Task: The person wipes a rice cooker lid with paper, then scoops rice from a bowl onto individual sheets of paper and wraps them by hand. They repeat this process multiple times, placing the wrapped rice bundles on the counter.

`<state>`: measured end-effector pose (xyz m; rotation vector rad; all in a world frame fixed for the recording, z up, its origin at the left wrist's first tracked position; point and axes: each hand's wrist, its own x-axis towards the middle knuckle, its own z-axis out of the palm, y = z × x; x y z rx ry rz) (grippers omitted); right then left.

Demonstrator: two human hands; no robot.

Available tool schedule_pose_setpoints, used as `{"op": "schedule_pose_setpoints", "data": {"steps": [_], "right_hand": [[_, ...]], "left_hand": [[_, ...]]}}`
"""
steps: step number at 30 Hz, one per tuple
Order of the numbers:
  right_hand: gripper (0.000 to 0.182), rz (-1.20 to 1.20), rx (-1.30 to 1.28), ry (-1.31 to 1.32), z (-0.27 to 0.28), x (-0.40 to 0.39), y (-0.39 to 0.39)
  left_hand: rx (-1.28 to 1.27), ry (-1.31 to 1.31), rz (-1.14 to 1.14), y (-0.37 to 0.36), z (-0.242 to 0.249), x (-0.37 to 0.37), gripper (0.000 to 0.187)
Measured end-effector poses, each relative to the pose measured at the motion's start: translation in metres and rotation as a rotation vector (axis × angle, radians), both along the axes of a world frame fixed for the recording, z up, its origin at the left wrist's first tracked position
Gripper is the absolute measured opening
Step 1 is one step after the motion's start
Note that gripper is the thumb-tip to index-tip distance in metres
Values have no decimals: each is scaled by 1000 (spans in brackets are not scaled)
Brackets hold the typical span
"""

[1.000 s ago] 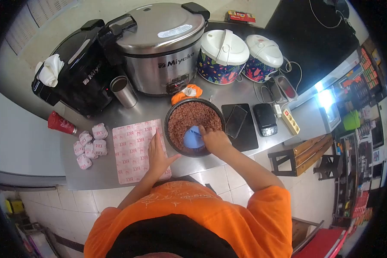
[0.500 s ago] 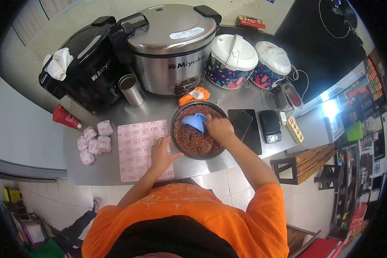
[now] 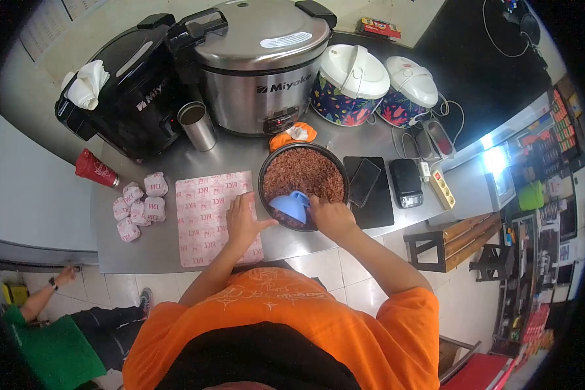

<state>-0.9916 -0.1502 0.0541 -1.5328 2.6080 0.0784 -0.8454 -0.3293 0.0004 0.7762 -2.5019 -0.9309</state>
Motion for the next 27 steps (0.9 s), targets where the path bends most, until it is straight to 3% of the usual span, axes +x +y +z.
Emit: {"op": "schedule_pose_setpoints", "data": {"steps": [6, 10, 14, 16, 19, 21, 22, 24, 27], "right_hand": [[25, -112, 8, -233, 5, -22, 3], [25, -236, -129, -208, 4, -42, 0], [25, -77, -165, -220, -10, -64, 9], [27, -474, -80, -789, 30, -52, 0], [29, -484, -132, -965, 24, -57, 8], [29, -487, -185, -1045, 25, -50, 9], [30, -491, -238, -1125, 27, -46, 8], [30, -473, -214, -1189, 34, -31, -2], [30, -365, -150, -1331, 22, -5, -23]], "left_hand": [[-41, -54, -33, -2, 4, 2, 84], [-15, -103, -64, 1, 11, 4, 85], [-16, -42, -88, -2, 15, 8, 82], [-7, -16, -79, -5, 15, 10, 81], [-50, 105, -72, -14, 3, 22, 64], [-74, 140, -165, -23, -9, 39, 44], [-77, 133, -159, -28, -12, 52, 44], [-94, -12, -237, -38, -19, 84, 30], [-196, -137, -206, -52, -37, 136, 26]]}}
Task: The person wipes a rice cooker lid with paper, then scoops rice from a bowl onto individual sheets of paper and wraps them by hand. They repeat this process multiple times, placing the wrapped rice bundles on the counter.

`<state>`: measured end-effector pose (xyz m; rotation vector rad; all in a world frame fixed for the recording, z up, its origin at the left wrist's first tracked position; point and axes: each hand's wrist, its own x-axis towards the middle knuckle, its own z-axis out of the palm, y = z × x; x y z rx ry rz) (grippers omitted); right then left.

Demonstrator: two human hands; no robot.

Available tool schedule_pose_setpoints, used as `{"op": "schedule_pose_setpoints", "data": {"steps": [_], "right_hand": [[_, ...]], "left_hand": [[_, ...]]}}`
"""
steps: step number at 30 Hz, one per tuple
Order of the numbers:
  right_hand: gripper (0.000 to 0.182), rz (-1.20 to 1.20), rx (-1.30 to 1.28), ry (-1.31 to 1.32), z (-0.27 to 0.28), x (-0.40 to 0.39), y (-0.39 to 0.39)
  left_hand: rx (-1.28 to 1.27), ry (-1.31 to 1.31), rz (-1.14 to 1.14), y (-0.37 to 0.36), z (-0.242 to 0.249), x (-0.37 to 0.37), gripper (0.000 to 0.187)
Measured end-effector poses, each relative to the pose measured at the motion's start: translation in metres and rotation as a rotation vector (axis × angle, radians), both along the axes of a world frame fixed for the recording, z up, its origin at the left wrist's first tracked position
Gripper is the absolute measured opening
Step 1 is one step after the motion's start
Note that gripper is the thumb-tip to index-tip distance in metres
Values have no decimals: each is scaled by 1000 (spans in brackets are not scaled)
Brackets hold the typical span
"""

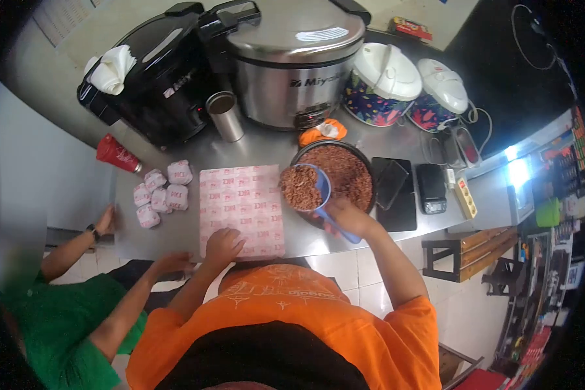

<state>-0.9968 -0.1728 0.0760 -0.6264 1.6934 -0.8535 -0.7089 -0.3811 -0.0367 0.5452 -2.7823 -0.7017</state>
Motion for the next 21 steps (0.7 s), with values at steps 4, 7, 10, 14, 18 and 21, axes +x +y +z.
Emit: {"op": "schedule_pose_setpoints", "data": {"steps": [4, 7, 10, 14, 18, 21], "right_hand": [[33, 28, -79, -236, -33, 61, -47], [32, -22, -49, -332, -75, 84, -74], [31, -26, -38, 4, -132, 89, -93], [32, 23, -271, 773, -120, 98, -103], [32, 145, -307, 1033, -110, 128, -113], [33, 238, -219, 1039, -111, 154, -120]], "left_hand": [[-154, -28, 58, -6, -14, 54, 48], [-122, -196, 51, -7, -39, 74, 67], [-152, -264, 4, -9, -44, 79, 70], [-155, -264, -100, -16, -41, 82, 68], [-94, -274, -153, -17, -41, 87, 64], [-37, -272, -202, -20, -42, 90, 60]]}}
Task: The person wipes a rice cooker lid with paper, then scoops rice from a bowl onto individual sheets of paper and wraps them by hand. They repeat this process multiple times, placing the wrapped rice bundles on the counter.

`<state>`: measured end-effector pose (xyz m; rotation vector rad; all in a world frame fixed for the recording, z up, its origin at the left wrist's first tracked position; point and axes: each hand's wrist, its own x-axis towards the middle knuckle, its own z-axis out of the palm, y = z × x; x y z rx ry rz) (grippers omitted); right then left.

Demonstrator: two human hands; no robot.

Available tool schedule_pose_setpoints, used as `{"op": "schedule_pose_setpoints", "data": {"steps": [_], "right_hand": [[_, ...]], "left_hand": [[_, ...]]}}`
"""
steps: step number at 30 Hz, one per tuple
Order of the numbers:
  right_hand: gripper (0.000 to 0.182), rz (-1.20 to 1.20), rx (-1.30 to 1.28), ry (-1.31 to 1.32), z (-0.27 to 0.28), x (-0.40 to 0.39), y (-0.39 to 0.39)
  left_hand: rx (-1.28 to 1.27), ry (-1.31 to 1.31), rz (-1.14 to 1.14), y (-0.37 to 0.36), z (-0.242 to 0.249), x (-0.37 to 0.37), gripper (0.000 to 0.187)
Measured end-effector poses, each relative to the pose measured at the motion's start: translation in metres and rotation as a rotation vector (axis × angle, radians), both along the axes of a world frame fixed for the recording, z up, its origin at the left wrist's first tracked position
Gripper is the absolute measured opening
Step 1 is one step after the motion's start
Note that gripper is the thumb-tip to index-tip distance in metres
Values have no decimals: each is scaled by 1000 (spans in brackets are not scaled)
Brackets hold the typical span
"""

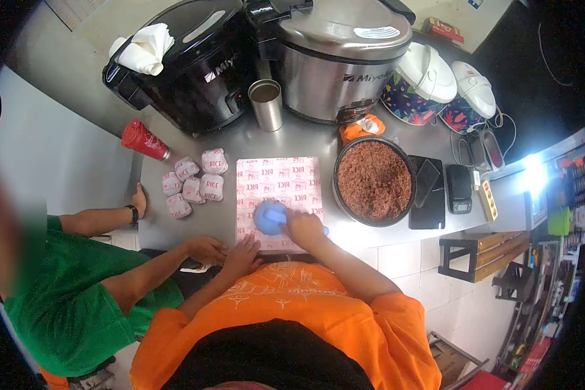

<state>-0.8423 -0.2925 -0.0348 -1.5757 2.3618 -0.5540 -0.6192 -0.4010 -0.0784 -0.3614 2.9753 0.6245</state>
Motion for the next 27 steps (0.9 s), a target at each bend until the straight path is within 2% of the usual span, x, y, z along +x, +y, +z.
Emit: {"op": "schedule_pose_setpoints", "data": {"steps": [2, 8, 13, 17, 19, 22, 24, 25, 26, 27], "right_hand": [[45, -18, 151, -38, -9, 7, -2], [52, -145, 209, -57, -10, -11, -16], [52, -220, 180, -38, -24, -20, -31], [49, -158, 88, 15, -24, -24, -30], [48, -116, 58, 39, -10, -23, -30], [44, -214, -12, -21, 20, -22, -20], [43, -310, -214, 95, 41, -33, -6], [42, -366, -246, 174, 47, -43, 5], [37, -436, -233, 77, 63, -54, 16], [34, -544, -253, 148, 76, -62, 30]], "left_hand": [[9, -14, -46, -4, -4, 0, 58], [55, -71, -102, -10, -11, 5, 58], [73, -50, -125, -13, -24, 9, 56], [59, 6, -119, -14, -19, 7, 52], [29, 39, -130, -16, -28, 3, 50], [-18, 131, -134, -14, -34, -2, 47], [-59, 194, -119, -12, -32, -11, 47], [-50, 213, -148, -10, -29, -17, 48], [-55, 227, -159, -13, -25, -20, 49], [-34, 257, -130, -13, -17, -23, 50]]}}
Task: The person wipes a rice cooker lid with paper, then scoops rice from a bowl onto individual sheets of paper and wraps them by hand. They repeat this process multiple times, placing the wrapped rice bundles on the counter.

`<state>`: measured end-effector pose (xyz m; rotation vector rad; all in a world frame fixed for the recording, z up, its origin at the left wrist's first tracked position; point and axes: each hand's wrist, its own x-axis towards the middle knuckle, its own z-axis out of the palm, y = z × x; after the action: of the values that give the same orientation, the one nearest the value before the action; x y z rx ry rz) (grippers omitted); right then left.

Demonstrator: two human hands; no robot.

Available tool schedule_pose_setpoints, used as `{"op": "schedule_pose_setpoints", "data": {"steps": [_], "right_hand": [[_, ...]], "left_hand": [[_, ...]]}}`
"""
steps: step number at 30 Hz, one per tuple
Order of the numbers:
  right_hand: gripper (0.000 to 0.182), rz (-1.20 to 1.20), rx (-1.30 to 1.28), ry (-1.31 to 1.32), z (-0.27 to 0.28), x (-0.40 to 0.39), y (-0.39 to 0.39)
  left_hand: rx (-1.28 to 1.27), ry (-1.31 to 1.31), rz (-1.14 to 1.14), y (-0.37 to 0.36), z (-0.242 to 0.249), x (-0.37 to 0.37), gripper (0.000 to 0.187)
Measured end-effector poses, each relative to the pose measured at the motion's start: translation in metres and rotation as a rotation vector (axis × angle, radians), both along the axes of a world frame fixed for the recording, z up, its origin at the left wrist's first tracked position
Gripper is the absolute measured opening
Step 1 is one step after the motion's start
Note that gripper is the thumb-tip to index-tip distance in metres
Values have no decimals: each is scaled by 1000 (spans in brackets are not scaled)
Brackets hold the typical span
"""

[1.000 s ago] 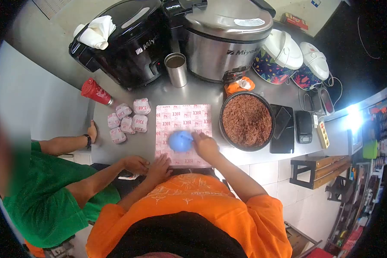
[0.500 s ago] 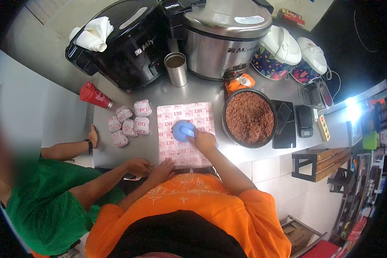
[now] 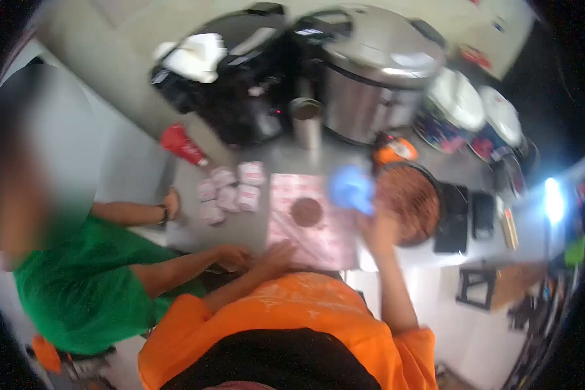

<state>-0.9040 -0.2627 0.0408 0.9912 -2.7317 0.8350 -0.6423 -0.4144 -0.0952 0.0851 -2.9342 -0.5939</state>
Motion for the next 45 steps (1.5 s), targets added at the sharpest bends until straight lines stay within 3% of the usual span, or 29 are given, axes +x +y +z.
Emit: {"op": "schedule_pose_setpoints", "data": {"steps": [1, 2, 3, 6, 9, 13, 16, 18, 20, 21, 22, 24, 26, 28, 31, 35, 37, 38, 40, 41, 43, 45], "right_hand": [[34, -41, 98, 74, 16, -11, 15], [37, -8, -36, 95, 7, -29, 34], [41, -20, 58, 164, 30, -28, 49], [43, -77, 150, 304, 11, -48, 86], [41, -63, 318, 140, 1, -60, 102], [36, -8, 48, 380, 7, -44, 81], [25, 272, -70, 197, -3, -17, 61], [18, 441, -121, 138, -14, 17, 39], [31, 517, -159, -78, -44, 50, 20], [38, 589, -93, -171, -56, 60, 17], [34, 563, 60, -304, -47, 73, 6], [41, 649, 32, -204, -75, 82, 5], [37, 536, 50, -102, -88, 79, 8], [30, 558, 164, -60, -101, 63, 10], [13, 605, 100, 173, -115, 39, 23], [10, 653, 155, 15, -94, 36, 44], [8, 659, 189, -305, -78, 37, 52], [8, 657, 191, -309, -69, 38, 51], [10, 298, 7, -846, -58, 39, 48], [18, 228, -187, -865, -79, 38, 47], [19, 88, -182, -789, -101, 38, 34], [22, -85, -104, -519, -114, 41, 16]], "left_hand": [[25, 30, 29, 0, 8, -4, 52], [46, 48, 45, -1, 7, -4, 50], [72, 70, 51, -3, 6, -3, 48], [105, 32, 87, -9, 6, -6, 43], [104, 27, 103, -12, 9, -16, 37], [49, 44, 82, -11, 17, -23, 27], [-68, 12, 22, -20, -8, -25, 22], [-64, 12, 14, -22, 2, -26, 20], [-42, 15, -26, -23, 5, -27, 19], [-48, 51, 35, -23, 1, -29, 20], [-51, 86, 90, -24, -1, -32, 21], [-115, 51, 122, -21, 25, -37, 21], [-94, 96, 119, -15, 56, -45, 18], [-74, 133, 150, -13, 61, -42, 15], [-14, 60, 132, -18, 55, -27, 4], [41, -109, 66, -16, 58, -4, 7], [309, -96, 107, -14, 59, 3, 11], [312, -99, 104, -16, 60, 2, 11], [560, -14, 328, -22, 67, -4, 14], [563, -21, 325, -24, 63, -10, 14], [614, 167, 678, -27, 46, -29, 18], [508, 137, 728, -34, 33, -47, 19]]}}
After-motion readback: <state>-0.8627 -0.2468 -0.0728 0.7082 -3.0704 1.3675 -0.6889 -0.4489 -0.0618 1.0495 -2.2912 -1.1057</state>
